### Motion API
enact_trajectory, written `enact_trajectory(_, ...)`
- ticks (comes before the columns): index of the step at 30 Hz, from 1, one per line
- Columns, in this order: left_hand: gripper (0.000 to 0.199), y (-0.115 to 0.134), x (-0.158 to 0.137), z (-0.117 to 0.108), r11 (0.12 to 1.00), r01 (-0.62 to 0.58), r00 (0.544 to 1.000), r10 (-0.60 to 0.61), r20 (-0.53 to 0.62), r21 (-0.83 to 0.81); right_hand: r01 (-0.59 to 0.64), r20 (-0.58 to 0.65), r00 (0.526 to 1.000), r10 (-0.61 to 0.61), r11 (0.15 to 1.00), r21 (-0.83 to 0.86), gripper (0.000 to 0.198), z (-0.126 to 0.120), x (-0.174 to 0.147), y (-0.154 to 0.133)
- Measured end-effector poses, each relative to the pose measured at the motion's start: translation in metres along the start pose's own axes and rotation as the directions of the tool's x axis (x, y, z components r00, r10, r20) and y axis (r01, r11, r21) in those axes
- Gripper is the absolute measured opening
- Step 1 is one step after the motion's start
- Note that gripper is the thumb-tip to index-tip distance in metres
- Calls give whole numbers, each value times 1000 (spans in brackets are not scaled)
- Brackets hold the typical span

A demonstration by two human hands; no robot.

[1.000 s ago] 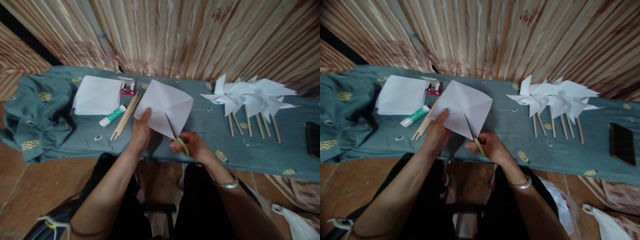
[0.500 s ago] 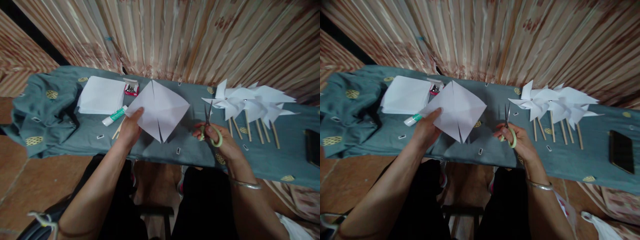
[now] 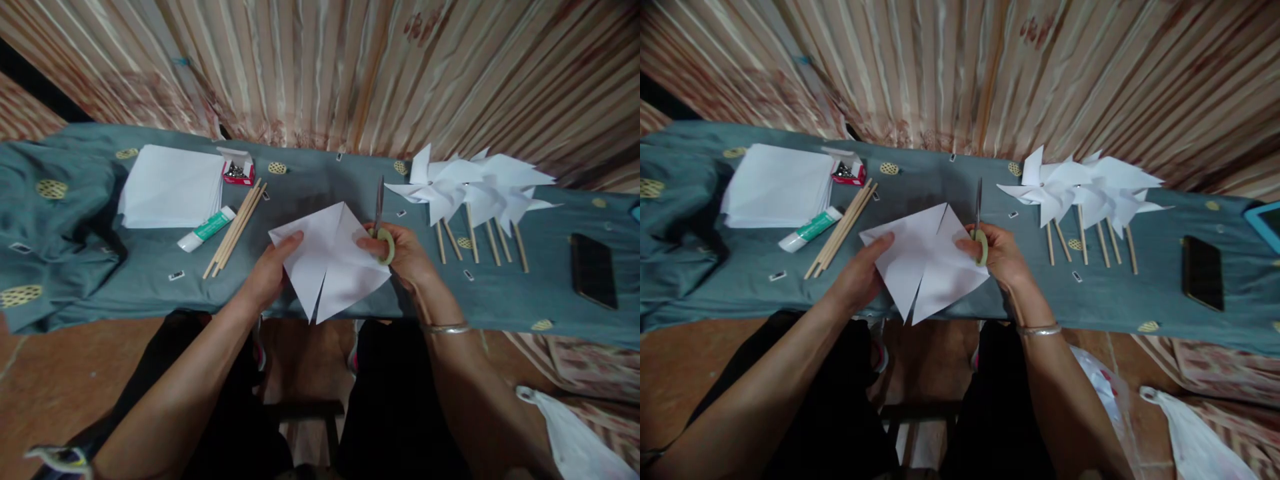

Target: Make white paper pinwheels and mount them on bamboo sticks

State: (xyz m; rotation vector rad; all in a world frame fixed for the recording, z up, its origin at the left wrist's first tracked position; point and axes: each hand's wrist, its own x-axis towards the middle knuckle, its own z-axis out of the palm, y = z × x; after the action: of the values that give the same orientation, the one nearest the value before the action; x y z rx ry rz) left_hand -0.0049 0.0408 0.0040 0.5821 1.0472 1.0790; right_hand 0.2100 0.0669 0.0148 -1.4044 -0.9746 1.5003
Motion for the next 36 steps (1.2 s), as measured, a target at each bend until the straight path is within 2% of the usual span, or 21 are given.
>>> enact_trajectory(2,46,8,-3,6,992,16,994,-2,107,-129,43,-87,996,-33,992,122,34,5,2,3)
enact_trajectory(5,58,17,-10,16,972,67,972,-13,235,-223,114,-199,979,-56,948,297,29,11,6,8)
enact_trajectory(9,49,13,-16,27,948,32,972,44,231,-316,171,-234,969,-84,909,380,23,16,12,11)
enact_trajectory(12,43,5,-17,34,935,19,974,63,217,-355,186,-202,973,-114,904,386,21,20,13,11)
enact_trajectory(14,40,1,-15,39,934,3,980,68,186,-357,184,-181,976,-121,903,389,21,24,12,12)
enact_trajectory(17,31,0,-8,43,912,-18,998,42,49,-410,202,-198,971,-134,904,377,23,32,9,15)
enact_trajectory(21,26,5,0,44,861,-8,992,-56,-111,-508,222,-189,966,-179,944,242,27,38,3,18)
enact_trajectory(24,27,13,2,39,856,-14,985,-76,-152,-517,221,-133,968,-211,973,65,33,35,-5,16)
enact_trajectory(26,28,20,4,35,860,-63,980,-43,-195,-506,206,-50,977,-207,978,-16,39,30,-14,12)
enact_trajectory(27,28,24,4,32,863,-94,976,-19,-218,-496,192,9,981,-192,981,-41,43,28,-18,10)
enact_trajectory(29,29,32,7,27,867,-160,966,39,-256,-473,140,200,973,-112,982,-128,53,22,-27,6)
enact_trajectory(32,29,40,11,20,870,-212,954,86,-287,-445,58,447,892,66,965,-257,64,16,-38,1)
enact_trajectory(34,29,42,13,18,872,-228,948,98,-301,-433,25,519,845,131,959,-282,67,15,-42,0)
enact_trajectory(36,28,41,14,18,878,-229,947,100,-306,-421,15,538,831,141,961,-276,66,15,-43,-1)
